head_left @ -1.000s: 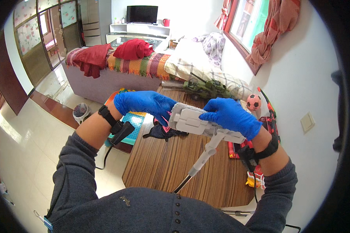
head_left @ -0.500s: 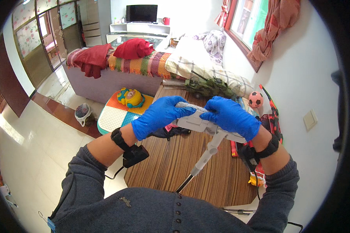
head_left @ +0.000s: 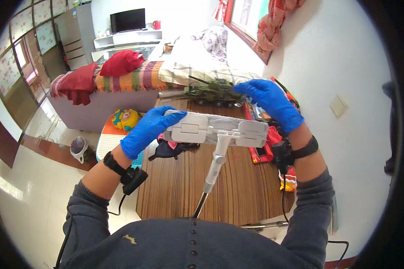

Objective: The person gathers cloths, folds a white cloth, and attaches it to a mop head by threading it through slots and securing it with clips. The person then adjusts the cloth to ensure it is properly fitted.

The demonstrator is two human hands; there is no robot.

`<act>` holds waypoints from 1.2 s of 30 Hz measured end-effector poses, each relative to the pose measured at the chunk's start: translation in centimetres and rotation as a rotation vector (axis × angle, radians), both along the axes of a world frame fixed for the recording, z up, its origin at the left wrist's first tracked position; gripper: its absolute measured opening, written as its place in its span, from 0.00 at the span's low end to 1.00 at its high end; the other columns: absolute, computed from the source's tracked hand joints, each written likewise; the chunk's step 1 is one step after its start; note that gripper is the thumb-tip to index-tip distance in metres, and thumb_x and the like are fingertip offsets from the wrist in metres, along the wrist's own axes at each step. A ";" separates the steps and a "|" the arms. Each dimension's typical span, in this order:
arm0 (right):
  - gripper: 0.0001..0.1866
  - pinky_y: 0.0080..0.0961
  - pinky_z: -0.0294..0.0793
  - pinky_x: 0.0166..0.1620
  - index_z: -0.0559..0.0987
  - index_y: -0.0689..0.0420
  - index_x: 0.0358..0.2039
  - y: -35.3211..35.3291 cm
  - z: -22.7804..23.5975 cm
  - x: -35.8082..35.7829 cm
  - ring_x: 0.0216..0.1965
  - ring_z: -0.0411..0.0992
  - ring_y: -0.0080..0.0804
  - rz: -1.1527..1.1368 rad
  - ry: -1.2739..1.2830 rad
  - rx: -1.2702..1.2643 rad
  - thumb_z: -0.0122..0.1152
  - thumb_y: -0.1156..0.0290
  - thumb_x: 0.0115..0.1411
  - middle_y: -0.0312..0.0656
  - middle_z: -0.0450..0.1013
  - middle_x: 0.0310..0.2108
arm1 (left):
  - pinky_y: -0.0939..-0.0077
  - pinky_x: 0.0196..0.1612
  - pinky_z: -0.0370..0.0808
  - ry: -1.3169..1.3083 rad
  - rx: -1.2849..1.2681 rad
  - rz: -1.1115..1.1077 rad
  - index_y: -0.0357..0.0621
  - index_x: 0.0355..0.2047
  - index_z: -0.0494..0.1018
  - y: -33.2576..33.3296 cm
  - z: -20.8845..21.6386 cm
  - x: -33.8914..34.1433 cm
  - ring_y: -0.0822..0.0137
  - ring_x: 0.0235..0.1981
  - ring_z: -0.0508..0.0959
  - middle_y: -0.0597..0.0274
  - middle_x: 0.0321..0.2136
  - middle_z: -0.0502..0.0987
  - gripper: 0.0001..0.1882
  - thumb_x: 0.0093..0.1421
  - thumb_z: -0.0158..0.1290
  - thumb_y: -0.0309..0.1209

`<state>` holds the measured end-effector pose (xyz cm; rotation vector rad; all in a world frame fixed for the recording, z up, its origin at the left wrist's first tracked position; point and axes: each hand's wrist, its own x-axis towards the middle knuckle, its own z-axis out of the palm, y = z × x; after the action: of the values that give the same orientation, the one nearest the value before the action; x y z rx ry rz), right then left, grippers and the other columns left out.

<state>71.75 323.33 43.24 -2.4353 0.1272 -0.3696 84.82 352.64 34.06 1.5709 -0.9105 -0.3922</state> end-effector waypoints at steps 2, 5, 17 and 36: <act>0.17 0.22 0.74 0.44 0.82 0.54 0.46 -2.4 -0.6 -2.3 0.40 0.72 0.22 -0.115 0.031 0.109 0.53 0.57 0.67 0.35 0.79 0.42 | 0.79 0.43 0.72 0.010 -0.024 0.012 0.37 0.41 0.78 0.0 0.2 -0.2 0.77 0.37 0.75 0.66 0.32 0.79 0.19 0.64 0.55 0.43; 0.21 0.23 0.74 0.45 0.78 0.53 0.52 -4.5 -3.9 -5.9 0.41 0.72 0.23 -0.158 0.110 0.257 0.52 0.53 0.67 0.35 0.75 0.49 | 0.80 0.45 0.72 0.109 0.034 0.030 0.38 0.42 0.77 -0.2 0.3 -0.3 0.78 0.37 0.75 0.68 0.33 0.78 0.18 0.64 0.55 0.42; 0.49 0.31 0.67 0.61 0.54 0.52 0.69 -0.8 -12.0 -9.2 0.63 0.60 0.34 -0.054 -0.155 0.594 0.73 0.72 0.50 0.41 0.57 0.65 | 0.80 0.50 0.71 0.167 -0.057 -0.106 0.38 0.49 0.76 -1.0 -0.6 0.8 0.75 0.43 0.76 0.65 0.42 0.79 0.18 0.66 0.52 0.38; 0.57 0.36 0.63 0.63 0.52 0.49 0.70 -1.0 -11.7 -8.2 0.63 0.60 0.40 -0.003 -0.350 0.179 0.79 0.66 0.44 0.45 0.59 0.64 | 0.78 0.51 0.72 0.062 0.062 -0.129 0.38 0.52 0.74 -1.0 -0.4 1.7 0.72 0.45 0.76 0.62 0.45 0.78 0.18 0.68 0.49 0.37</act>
<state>63.56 322.32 31.56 -2.1588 0.0107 -0.7452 86.48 351.63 33.66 1.5517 -0.9622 -0.5626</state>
